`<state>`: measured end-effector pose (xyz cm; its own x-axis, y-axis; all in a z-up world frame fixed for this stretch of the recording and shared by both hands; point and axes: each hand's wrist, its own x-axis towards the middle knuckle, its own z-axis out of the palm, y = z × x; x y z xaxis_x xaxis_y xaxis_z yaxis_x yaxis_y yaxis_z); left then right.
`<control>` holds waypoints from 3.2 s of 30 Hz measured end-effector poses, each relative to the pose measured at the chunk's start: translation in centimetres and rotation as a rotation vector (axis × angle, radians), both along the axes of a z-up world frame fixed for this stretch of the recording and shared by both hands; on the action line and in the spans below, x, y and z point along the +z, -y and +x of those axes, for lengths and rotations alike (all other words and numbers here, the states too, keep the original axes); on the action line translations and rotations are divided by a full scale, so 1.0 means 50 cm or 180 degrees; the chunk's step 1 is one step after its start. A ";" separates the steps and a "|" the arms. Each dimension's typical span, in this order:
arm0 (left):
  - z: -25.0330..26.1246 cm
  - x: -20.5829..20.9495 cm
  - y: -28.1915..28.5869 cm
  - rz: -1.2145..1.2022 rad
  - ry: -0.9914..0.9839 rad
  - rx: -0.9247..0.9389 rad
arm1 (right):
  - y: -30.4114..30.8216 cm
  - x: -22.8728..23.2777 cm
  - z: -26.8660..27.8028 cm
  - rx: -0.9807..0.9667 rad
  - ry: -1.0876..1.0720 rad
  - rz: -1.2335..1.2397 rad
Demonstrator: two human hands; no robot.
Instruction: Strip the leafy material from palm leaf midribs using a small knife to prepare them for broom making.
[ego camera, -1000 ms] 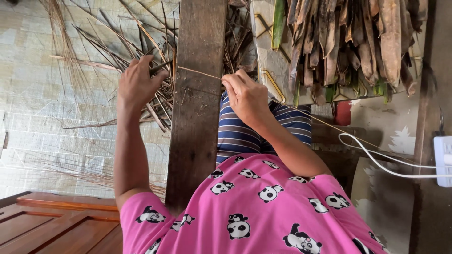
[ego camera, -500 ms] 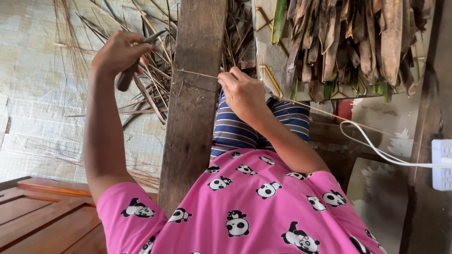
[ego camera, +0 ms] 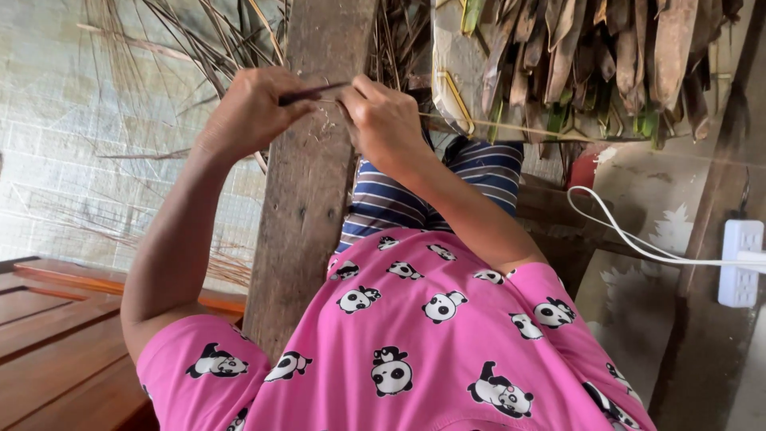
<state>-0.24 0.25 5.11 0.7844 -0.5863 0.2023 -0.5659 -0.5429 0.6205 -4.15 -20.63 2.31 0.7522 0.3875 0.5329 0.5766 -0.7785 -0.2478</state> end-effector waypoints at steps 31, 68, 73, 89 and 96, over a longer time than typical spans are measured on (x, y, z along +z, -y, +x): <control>-0.464 -0.557 -0.639 -0.0628 -0.2637 0.5927 | 0.126 0.069 0.041 -0.0411 0.1073 0.0396; -0.462 -0.618 -0.415 -0.0666 -0.3548 0.4549 | -0.250 -0.213 0.337 -0.0502 -0.1203 -0.1011; -0.431 -0.595 -0.426 -0.1636 -0.3705 0.4173 | -0.270 -0.190 0.384 -0.0550 -0.1303 -0.0397; -0.341 -0.578 -0.415 -0.3139 -0.3589 0.3510 | -0.190 -0.183 0.115 0.1721 -0.0290 0.0223; -0.247 -0.548 -0.408 -0.2968 -0.3533 0.3496 | -0.170 -0.126 0.010 0.1614 -0.0874 -0.1918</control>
